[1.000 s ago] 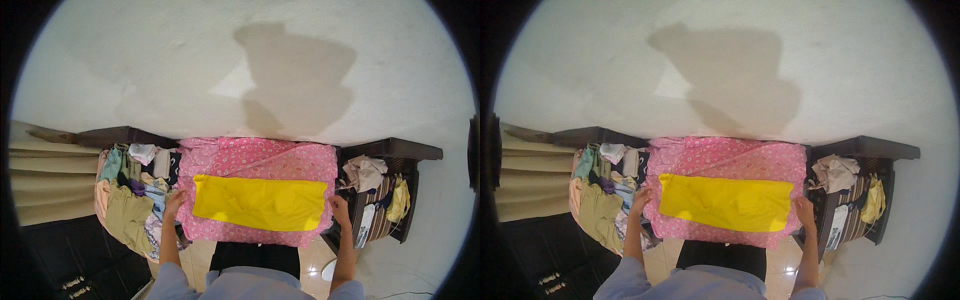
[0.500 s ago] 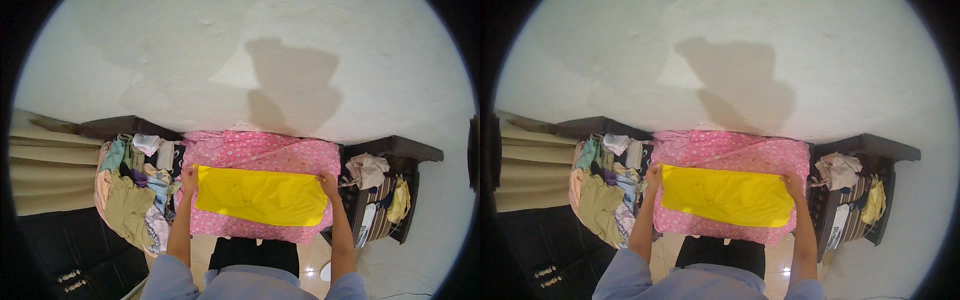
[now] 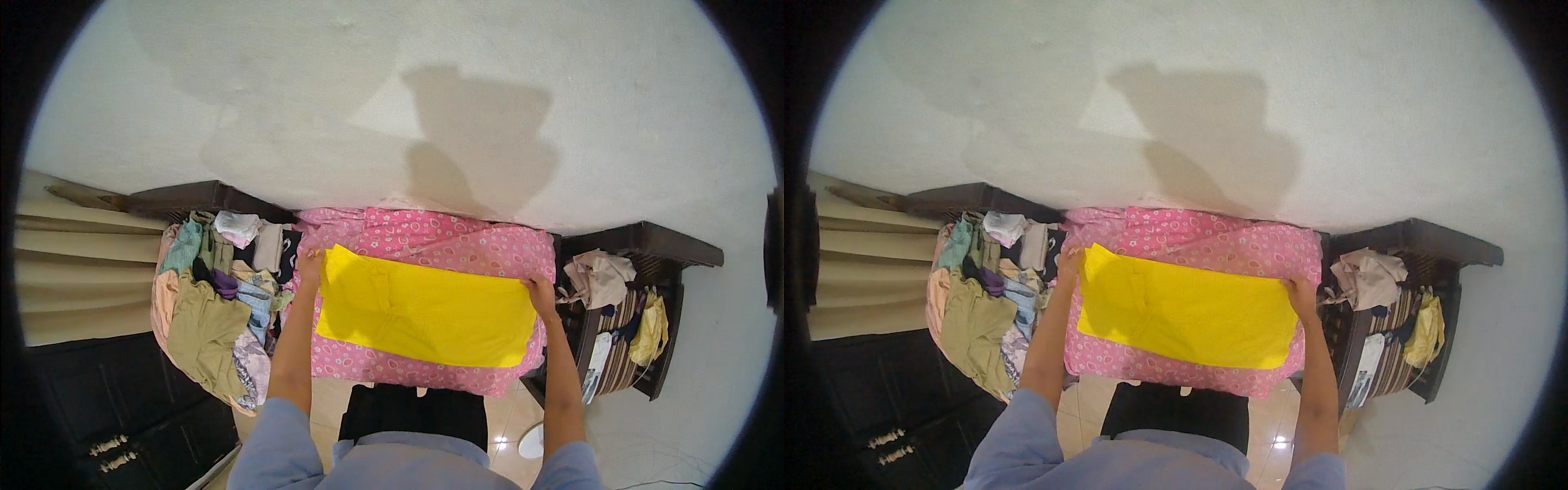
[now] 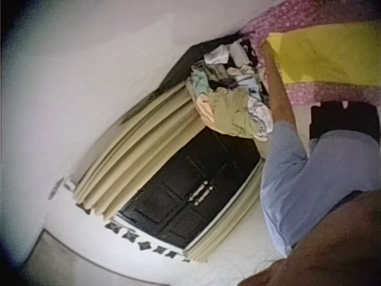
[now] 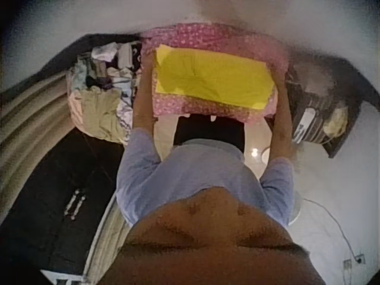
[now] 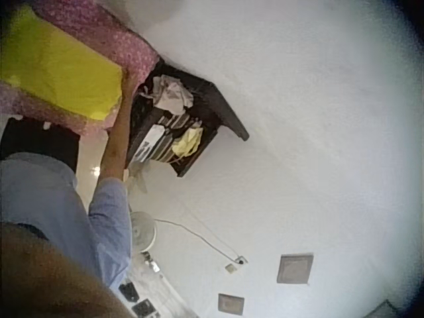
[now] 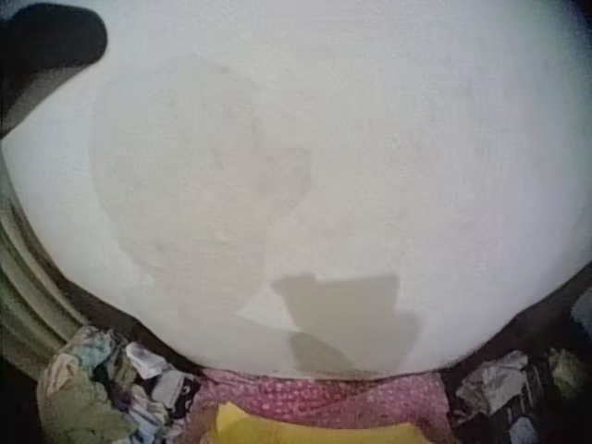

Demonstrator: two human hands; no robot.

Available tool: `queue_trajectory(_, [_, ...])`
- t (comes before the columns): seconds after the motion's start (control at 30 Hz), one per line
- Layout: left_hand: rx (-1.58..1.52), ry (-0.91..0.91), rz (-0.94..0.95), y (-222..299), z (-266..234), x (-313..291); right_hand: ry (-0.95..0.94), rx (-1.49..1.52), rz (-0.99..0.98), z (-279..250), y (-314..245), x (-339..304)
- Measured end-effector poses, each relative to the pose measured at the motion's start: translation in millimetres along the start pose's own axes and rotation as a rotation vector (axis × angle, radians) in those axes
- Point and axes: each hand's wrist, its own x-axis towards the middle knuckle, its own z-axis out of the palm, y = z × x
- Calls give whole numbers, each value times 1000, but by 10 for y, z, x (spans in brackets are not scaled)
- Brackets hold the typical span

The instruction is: The person folds several pieces of clothing one by one on a bed and places each folded item onto a nearby chair. The items include a green patterned cloth, a white shirt, a yellow shirt, and a beige shirt. The person smooths and aligns each item before folding and stacking them.

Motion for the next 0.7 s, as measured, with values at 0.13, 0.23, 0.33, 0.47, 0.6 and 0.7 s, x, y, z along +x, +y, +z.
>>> queue_trajectory(0.13, [141,165,267,-432,-135,153,-15,42,-120,60,67,5])
queue_trajectory(0.23, [525,70,306,-84,40,-66,-16,-75,115,-86,228,-82])
queue_trajectory(0.33, [496,-103,317,-199,-115,-205,266,-312,-1,-114,56,-90])
queue_trajectory(0.47, [527,-172,331,6,-132,-425,442,-210,-167,293,-221,-183])
queue_trajectory(0.6, [609,-192,257,-205,-253,-343,-45,317,-17,1128,-1361,-313])
queue_trajectory(0.7, [659,-297,198,-542,-472,-206,-232,310,20,1588,-2208,-462])
